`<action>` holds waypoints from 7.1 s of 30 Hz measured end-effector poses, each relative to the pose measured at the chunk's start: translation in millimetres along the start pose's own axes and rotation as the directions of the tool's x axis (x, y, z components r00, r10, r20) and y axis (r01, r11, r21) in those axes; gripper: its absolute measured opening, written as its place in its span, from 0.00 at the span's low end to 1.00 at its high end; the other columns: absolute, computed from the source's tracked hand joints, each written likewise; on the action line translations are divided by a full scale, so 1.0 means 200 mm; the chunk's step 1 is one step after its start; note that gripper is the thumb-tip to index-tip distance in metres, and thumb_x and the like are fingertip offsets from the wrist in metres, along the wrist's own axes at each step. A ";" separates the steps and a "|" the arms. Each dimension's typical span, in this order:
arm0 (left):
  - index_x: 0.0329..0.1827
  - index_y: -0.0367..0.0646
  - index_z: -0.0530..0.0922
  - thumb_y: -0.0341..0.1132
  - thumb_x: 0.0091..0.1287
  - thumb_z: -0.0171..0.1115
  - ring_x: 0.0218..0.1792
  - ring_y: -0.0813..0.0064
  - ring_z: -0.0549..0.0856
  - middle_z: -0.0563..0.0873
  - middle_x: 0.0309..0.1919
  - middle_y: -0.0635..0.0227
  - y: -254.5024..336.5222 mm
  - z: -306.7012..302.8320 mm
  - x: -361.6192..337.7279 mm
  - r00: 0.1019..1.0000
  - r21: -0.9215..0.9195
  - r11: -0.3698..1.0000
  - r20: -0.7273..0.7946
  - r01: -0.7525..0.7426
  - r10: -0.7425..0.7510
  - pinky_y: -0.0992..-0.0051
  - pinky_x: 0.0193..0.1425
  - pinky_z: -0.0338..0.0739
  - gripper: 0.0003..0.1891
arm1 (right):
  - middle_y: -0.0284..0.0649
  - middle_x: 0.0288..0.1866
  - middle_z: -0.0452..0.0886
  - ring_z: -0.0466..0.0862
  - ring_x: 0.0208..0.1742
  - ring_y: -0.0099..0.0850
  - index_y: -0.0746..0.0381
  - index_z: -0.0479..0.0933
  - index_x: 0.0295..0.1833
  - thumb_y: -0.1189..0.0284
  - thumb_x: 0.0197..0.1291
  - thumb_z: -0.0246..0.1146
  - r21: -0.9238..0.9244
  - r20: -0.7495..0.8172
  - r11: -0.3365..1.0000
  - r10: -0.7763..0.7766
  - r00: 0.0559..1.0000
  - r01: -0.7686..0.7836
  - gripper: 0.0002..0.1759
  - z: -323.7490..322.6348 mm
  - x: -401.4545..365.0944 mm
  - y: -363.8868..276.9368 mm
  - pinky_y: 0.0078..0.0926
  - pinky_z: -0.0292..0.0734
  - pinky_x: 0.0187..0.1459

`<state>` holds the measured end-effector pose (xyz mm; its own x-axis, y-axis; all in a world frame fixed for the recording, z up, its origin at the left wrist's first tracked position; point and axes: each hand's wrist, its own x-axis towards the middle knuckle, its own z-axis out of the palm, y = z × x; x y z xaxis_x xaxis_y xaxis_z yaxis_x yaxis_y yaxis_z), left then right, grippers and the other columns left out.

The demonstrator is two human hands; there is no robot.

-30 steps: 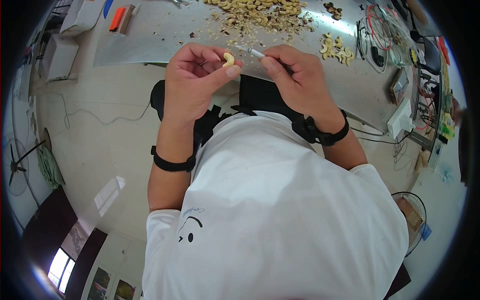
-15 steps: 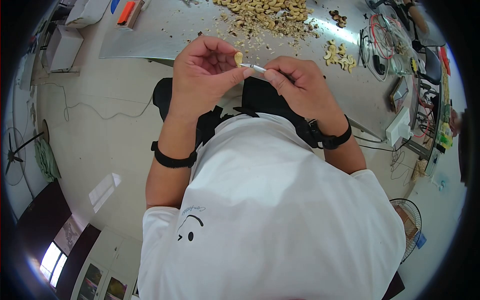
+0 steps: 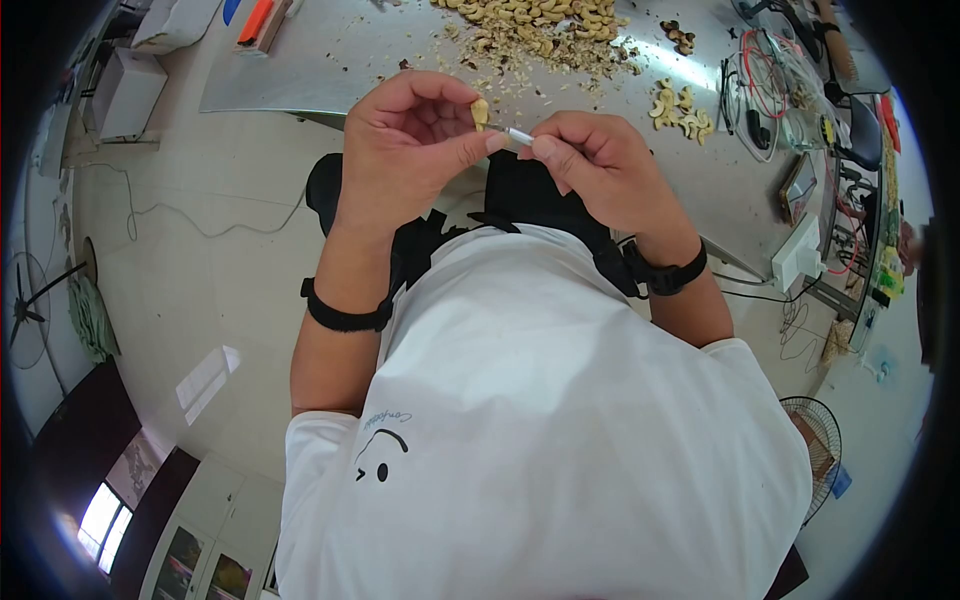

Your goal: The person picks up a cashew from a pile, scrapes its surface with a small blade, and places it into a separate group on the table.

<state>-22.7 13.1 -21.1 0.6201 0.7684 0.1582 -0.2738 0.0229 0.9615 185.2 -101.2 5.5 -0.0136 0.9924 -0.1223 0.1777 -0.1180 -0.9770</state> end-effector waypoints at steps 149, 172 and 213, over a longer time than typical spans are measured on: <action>0.35 0.40 0.79 0.20 0.58 0.76 0.33 0.89 0.81 0.86 0.34 0.74 0.09 0.11 -0.03 0.979 0.217 0.970 -0.193 0.107 -0.065 0.86 0.38 0.76 0.11 | 0.37 0.21 0.76 0.69 0.22 0.23 0.66 0.85 0.39 0.70 0.69 0.69 -0.215 -0.176 0.973 -0.120 0.977 0.081 0.09 0.05 -0.03 -0.03 0.27 0.66 0.25; 0.55 0.33 0.85 0.19 0.61 0.76 0.37 0.82 0.89 0.91 0.39 0.65 0.08 0.03 -0.03 0.958 -0.125 0.959 -0.108 0.253 -0.267 0.81 0.44 0.87 0.18 | 0.30 0.25 0.77 0.70 0.27 0.18 0.67 0.84 0.41 0.70 0.72 0.68 -0.069 -0.124 0.997 -0.043 0.991 0.035 0.10 0.04 0.01 -0.06 0.23 0.67 0.29; 0.50 0.37 0.78 0.14 0.64 0.70 0.40 0.78 0.90 0.89 0.41 0.63 0.00 0.02 -0.07 0.969 -0.231 0.957 -0.131 0.177 -0.211 0.76 0.44 0.89 0.15 | 0.40 0.21 0.78 0.73 0.20 0.26 0.65 0.86 0.40 0.70 0.69 0.69 -0.242 -0.212 0.959 -0.199 0.957 0.146 0.08 0.07 0.04 -0.04 0.29 0.68 0.25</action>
<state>-28.1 -0.4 -22.9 0.5623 0.8231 -0.0794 -0.3219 0.3063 0.8958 168.9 -93.8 10.0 0.1601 0.9805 0.1142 0.4069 0.0399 -0.9126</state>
